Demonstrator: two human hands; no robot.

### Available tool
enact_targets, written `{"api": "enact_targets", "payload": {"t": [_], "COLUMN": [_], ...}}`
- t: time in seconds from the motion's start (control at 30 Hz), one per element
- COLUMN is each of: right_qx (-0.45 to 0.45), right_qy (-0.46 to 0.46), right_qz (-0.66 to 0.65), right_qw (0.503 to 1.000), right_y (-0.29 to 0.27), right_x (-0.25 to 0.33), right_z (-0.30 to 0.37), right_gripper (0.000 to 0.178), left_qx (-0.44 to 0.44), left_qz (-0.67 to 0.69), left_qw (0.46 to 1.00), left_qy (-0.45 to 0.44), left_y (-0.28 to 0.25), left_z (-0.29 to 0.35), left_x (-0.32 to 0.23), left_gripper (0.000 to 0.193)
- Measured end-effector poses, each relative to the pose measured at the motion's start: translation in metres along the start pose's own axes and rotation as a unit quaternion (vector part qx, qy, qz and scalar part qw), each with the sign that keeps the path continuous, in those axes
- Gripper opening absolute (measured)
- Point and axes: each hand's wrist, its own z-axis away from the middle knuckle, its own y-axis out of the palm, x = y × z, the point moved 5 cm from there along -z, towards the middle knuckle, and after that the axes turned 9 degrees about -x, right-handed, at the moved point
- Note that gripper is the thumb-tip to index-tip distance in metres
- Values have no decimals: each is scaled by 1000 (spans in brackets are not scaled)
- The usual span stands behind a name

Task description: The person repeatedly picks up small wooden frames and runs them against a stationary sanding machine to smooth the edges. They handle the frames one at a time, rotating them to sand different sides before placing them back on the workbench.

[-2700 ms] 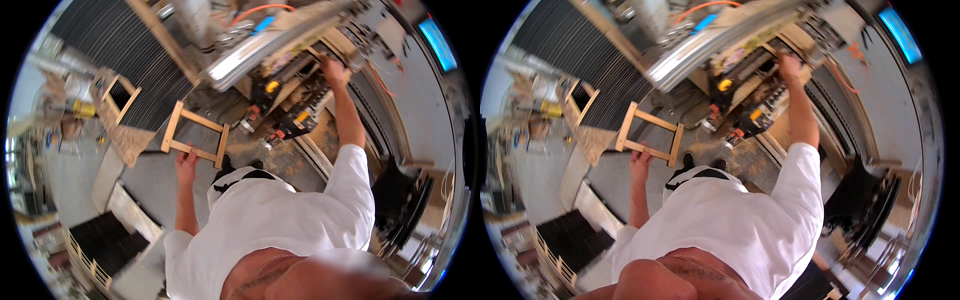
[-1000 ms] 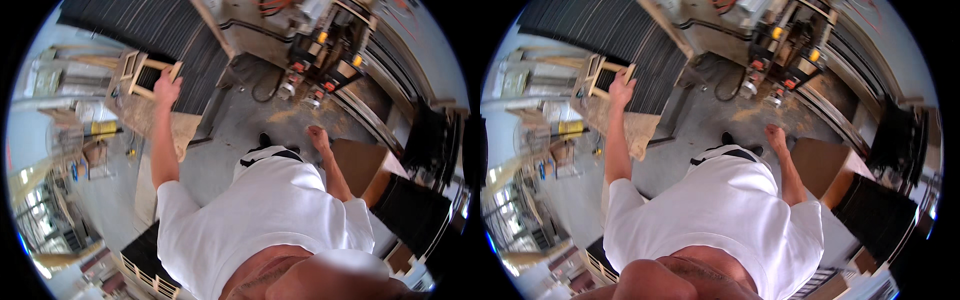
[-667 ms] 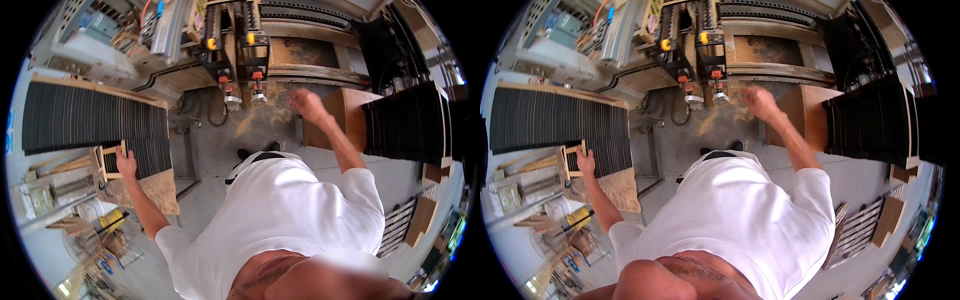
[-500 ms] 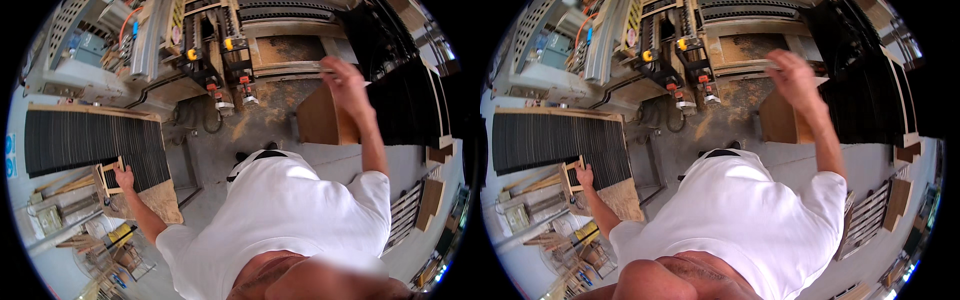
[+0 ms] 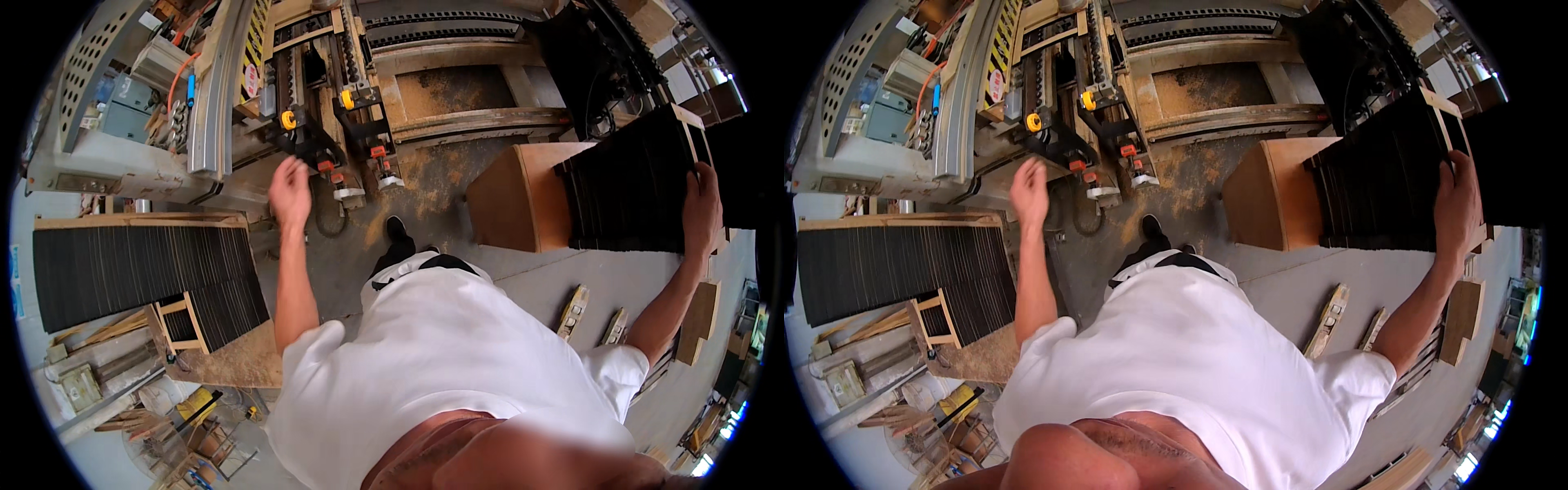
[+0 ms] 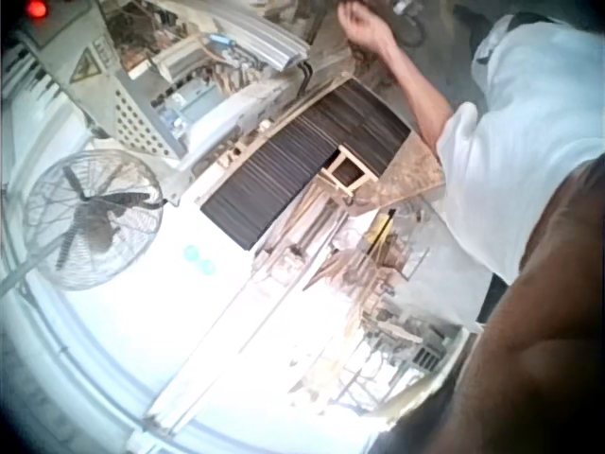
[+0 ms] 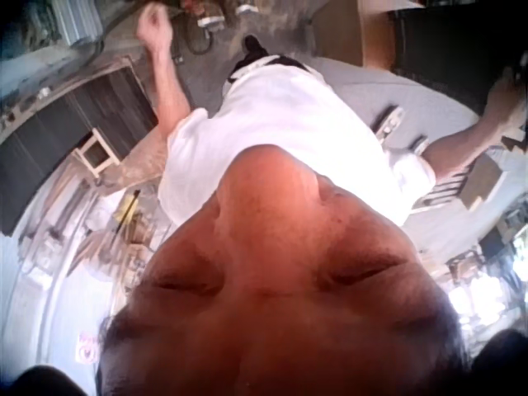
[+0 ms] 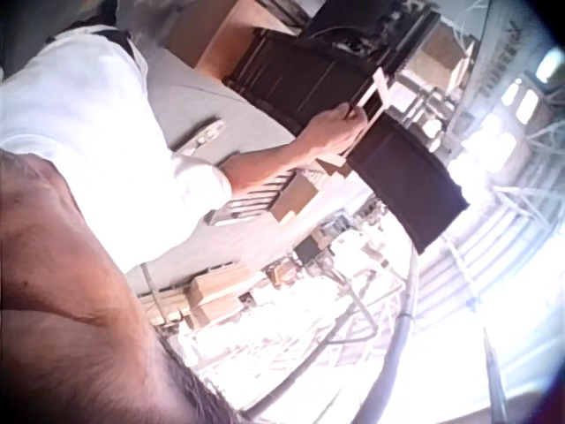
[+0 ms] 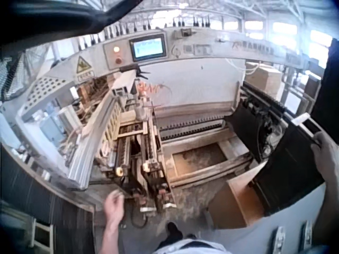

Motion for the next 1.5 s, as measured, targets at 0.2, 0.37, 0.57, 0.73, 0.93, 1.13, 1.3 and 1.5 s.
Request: {"api": "enact_targets", "payload": {"t": [0.2, 0.37, 0.57, 0.73, 0.93, 1.13, 1.3, 1.5], "right_qx": [7, -52, -34, 27, 68, 68, 92, 79], "right_qy": [73, 103, -181, -309, -425, -480, -517, -540], "right_qz": [-87, -101, -256, -384, -461, -486, -418, -380], "right_qw": [993, 988, 949, 870, 776, 727, 741, 747], "right_y": [-1, -28, 29, 145, 265, 338, 362, 384], "right_x": [-14, 71, 253, 387, 548, 679, 725, 753], "right_z": [-20, -15, -22, -24, 0, 30, 32, -5], "right_gripper": [31, 25, 25, 23, 21, 27, 27, 33], "left_qx": [32, 13, -64, -42, 76, 28, -73, -213], "left_qz": [183, 313, 450, 455, 469, 432, 388, 407], "left_qw": [969, 890, 815, 800, 775, 814, 829, 786], "left_qy": [-162, -331, -360, -388, -416, -388, -396, -414], "left_y": [146, 207, 228, 219, 143, 59, 27, 18], "left_z": [-164, -276, -348, -299, -131, -5, 64, 105], "left_x": [52, 76, 128, 128, 83, 48, 36, 56], "left_gripper": [37, 70, 51, 28, 27, 32, 35, 31]}}
